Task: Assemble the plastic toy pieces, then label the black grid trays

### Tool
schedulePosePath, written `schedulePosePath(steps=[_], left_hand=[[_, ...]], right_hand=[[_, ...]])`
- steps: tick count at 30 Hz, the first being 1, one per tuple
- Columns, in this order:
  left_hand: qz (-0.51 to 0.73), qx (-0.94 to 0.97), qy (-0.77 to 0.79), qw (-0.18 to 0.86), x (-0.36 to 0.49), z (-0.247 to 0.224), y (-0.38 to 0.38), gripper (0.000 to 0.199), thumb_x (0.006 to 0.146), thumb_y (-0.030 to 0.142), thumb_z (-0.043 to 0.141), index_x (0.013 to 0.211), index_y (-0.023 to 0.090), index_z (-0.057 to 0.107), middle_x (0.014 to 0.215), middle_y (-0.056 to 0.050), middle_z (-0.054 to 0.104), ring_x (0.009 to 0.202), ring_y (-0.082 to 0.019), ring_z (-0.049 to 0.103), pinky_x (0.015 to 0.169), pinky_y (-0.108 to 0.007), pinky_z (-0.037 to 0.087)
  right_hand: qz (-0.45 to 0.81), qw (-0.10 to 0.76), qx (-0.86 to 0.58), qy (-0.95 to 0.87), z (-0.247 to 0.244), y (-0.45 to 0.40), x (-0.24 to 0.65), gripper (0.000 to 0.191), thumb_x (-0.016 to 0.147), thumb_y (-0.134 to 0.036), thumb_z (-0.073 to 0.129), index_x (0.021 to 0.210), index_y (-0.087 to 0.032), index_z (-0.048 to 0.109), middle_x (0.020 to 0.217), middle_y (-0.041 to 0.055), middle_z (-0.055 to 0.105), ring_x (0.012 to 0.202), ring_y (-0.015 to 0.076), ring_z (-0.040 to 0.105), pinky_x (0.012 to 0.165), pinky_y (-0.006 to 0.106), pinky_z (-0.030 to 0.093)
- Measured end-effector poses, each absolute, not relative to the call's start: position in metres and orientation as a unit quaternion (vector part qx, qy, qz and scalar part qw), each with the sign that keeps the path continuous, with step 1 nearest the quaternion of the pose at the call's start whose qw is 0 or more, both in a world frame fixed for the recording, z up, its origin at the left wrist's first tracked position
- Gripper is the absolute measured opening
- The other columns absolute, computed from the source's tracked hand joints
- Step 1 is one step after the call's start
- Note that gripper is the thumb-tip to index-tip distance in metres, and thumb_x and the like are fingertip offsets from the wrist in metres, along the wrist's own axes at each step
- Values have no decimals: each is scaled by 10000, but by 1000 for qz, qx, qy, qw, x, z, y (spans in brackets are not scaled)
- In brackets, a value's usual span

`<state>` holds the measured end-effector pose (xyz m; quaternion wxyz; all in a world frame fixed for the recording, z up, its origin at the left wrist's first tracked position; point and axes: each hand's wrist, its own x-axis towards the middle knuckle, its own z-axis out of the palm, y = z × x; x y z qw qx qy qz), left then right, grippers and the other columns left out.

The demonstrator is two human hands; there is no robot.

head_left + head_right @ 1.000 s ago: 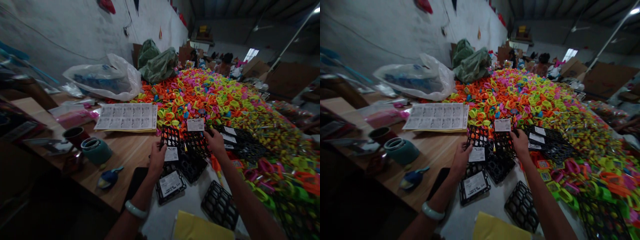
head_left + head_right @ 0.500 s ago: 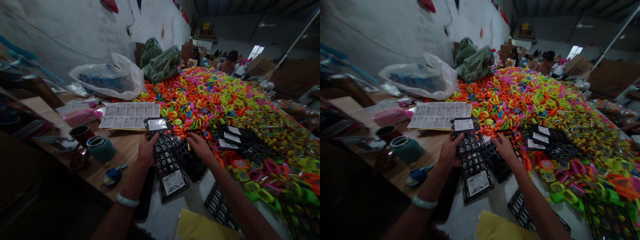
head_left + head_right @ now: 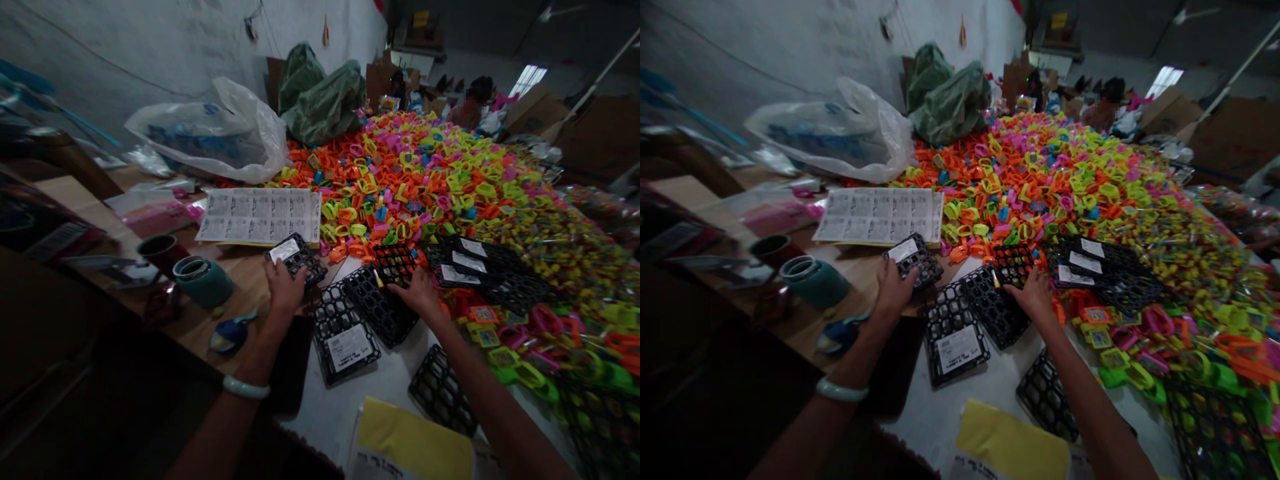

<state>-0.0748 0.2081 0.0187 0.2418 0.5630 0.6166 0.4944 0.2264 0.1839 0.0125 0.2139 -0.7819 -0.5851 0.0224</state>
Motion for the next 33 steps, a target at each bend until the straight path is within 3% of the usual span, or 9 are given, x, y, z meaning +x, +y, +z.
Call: schedulePosePath(steps=[5,9,13,18,23,25,29,33], left_hand=[[332,670,651,131,-50,12,156,535,756,280,613,1240,121,450,1364,-203,420,1288,-347,364,1050,-525,313],[287,682,669,70,-40,9,119,456,816,299,542,1237,138,476,1327,-188,478,1231,-330,436,993,-518,377],[284,698,655,56,-29,4,95,420,834,265,507,1231,130,485,1304,-194,497,1207,-327,457,966,-515,400],[309,742,595,24,-16,-10,73,419,856,269,479,1261,161,460,1343,-184,469,1251,-308,427,982,-491,399],[226,774,591,21,-6,-10,68,524,845,337,521,1316,122,436,1426,-220,361,1341,-339,299,1022,-511,334],[195,783,590,13,-1,-8,69,610,810,398,573,1339,136,420,1454,-227,306,1364,-359,240,1037,-532,295],[157,795,586,10,7,-11,70,681,773,450,609,1355,160,409,1460,-235,282,1362,-372,238,1046,-545,264],[143,807,573,8,5,-18,69,701,779,479,590,1373,171,380,1463,-235,270,1366,-363,234,1053,-541,251]], right_hand=[[-30,268,-759,-593,30,183,233,980,597,-479,749,1380,-94,301,1134,232,500,1060,368,480,873,467,393],[14,329,-705,-628,51,187,245,571,751,-290,593,1279,-118,460,1129,168,571,1043,281,521,901,399,408],[45,317,-714,-623,56,195,255,298,779,-224,506,1036,-139,630,932,95,673,850,222,608,770,339,473],[27,275,-731,-624,54,182,262,283,790,-164,479,1026,-164,635,920,75,673,849,203,602,767,309,463],[-40,229,-746,-624,72,159,250,369,802,-89,432,1154,-73,540,1076,203,560,984,282,510,841,398,386],[-53,208,-730,-649,75,159,233,329,840,-117,415,1142,-86,542,1121,208,526,1042,293,464,882,416,352],[-17,163,-691,-704,58,174,190,259,869,-317,497,1025,-135,596,1021,152,582,1009,258,491,886,365,368],[26,148,-698,-700,37,201,173,251,817,-273,571,1003,-111,618,992,162,626,948,238,557,852,331,401]])
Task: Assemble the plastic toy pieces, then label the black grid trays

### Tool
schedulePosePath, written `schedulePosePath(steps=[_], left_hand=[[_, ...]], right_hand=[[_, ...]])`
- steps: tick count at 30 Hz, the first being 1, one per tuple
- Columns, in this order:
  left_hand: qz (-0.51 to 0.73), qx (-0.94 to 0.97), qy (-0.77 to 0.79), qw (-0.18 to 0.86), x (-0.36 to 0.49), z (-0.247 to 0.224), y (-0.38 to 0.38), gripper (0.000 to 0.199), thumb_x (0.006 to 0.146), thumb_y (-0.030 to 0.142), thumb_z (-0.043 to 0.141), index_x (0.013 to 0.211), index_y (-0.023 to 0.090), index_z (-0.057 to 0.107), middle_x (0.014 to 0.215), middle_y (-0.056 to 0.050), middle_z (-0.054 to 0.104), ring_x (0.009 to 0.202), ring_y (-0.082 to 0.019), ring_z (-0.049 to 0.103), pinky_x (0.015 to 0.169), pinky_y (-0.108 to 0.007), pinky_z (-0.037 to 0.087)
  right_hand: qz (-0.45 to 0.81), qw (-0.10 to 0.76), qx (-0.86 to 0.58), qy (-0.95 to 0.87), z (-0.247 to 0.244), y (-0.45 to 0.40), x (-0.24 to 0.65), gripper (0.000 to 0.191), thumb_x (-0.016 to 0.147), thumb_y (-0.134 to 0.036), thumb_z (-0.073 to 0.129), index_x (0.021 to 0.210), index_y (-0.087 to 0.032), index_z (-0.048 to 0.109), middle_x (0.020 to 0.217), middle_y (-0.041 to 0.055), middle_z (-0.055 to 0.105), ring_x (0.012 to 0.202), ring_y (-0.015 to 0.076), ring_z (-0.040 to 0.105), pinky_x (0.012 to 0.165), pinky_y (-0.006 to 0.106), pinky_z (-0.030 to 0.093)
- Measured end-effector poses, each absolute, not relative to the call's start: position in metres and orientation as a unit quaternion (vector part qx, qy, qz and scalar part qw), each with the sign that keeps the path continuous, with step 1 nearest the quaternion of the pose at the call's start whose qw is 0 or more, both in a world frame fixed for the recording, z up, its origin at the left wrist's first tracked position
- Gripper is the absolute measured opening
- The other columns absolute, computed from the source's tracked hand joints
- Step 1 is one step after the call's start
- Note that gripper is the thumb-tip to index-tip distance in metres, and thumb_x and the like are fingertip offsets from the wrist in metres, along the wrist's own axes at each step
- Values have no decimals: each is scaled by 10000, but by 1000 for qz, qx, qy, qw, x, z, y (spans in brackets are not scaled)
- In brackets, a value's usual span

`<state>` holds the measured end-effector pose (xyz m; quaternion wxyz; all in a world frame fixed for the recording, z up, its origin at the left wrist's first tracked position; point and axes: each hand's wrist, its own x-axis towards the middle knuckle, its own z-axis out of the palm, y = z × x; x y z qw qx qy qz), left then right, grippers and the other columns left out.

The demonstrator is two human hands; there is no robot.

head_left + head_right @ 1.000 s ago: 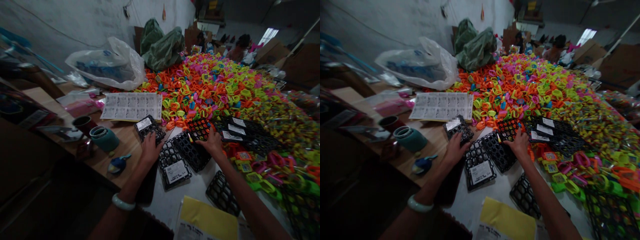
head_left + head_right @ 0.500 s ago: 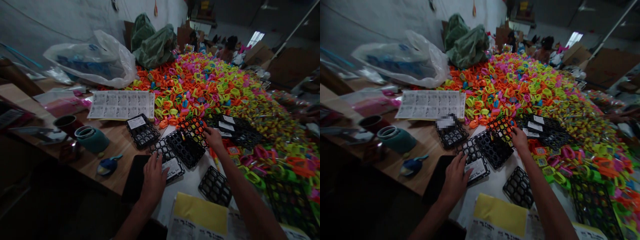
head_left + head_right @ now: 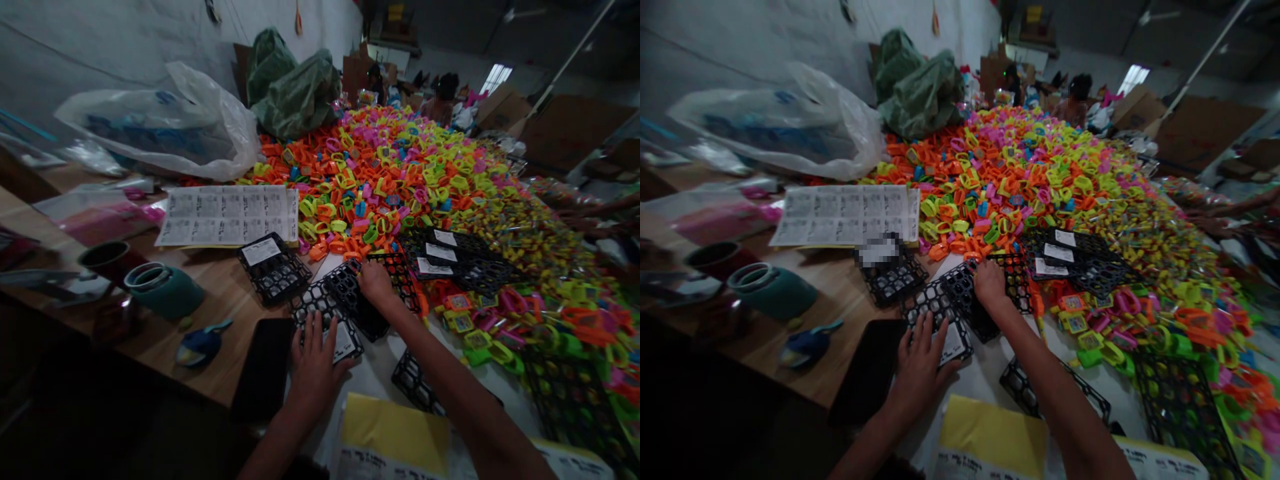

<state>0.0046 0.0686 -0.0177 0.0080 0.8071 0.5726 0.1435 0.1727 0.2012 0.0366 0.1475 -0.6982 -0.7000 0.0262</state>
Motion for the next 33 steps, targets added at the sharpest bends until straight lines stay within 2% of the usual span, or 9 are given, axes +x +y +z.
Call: schedulePosePath(steps=[4,7,11,14,17,20,23,26,33], left_hand=[[139,822,553,10,-2,-18,69,701,793,476,573,1392,191,342,1481,-219,238,1381,-352,193,1061,-524,243],[135,822,553,16,-4,-17,70,690,798,481,562,1389,193,349,1478,-220,242,1378,-358,198,1055,-527,246],[141,825,547,18,-4,-19,72,678,797,456,570,1386,197,356,1477,-218,249,1373,-351,223,1059,-516,232],[153,821,550,7,-5,-23,73,672,788,429,581,1381,198,365,1478,-213,252,1372,-348,226,1060,-510,217],[161,821,547,-8,-7,-30,75,665,780,428,583,1373,206,380,1473,-205,270,1367,-349,238,1052,-504,220],[168,827,535,-26,-10,-36,77,642,789,433,563,1369,220,388,1469,-193,289,1360,-341,263,1046,-498,225],[165,829,534,-26,-11,-36,78,615,795,391,552,1364,218,395,1470,-188,288,1356,-330,278,1047,-500,229],[145,822,550,9,-10,-26,82,570,784,335,562,1328,205,454,1448,-190,333,1339,-337,312,1027,-516,268],[258,771,545,204,18,33,110,459,822,314,490,1245,140,527,1360,-168,479,1284,-294,410,1042,-510,305]], right_hand=[[64,165,-709,-683,48,225,198,302,883,-329,441,969,-131,652,816,78,664,797,187,606,764,284,443],[44,200,-710,-674,70,222,239,487,859,-398,471,1274,-144,480,1103,119,615,993,220,573,854,329,438],[-15,83,-722,-687,88,194,302,1190,510,-456,807,1456,-255,112,1490,203,186,1359,405,168,1033,583,201],[-7,-75,-729,-680,86,185,340,1370,390,-430,855,1450,-316,-6,1527,182,-74,1372,436,-89,1020,660,27],[8,-117,-735,-668,81,195,367,1364,407,-476,833,1444,-325,-42,1520,180,-138,1359,448,-127,988,696,-1],[7,-94,-732,-674,81,210,384,1234,491,-495,787,1448,-335,24,1527,198,5,1356,489,26,949,731,98],[-4,-61,-711,-700,87,215,393,944,667,-429,677,1447,-311,157,1461,181,292,1291,391,345,981,553,309],[-27,-25,-692,-721,96,211,400,716,774,-339,569,1422,-275,272,1377,124,453,1171,267,513,940,350,400],[-90,23,-706,-702,124,203,407,602,771,-299,577,1350,-247,420,978,84,707,853,258,660,714,305,473]])
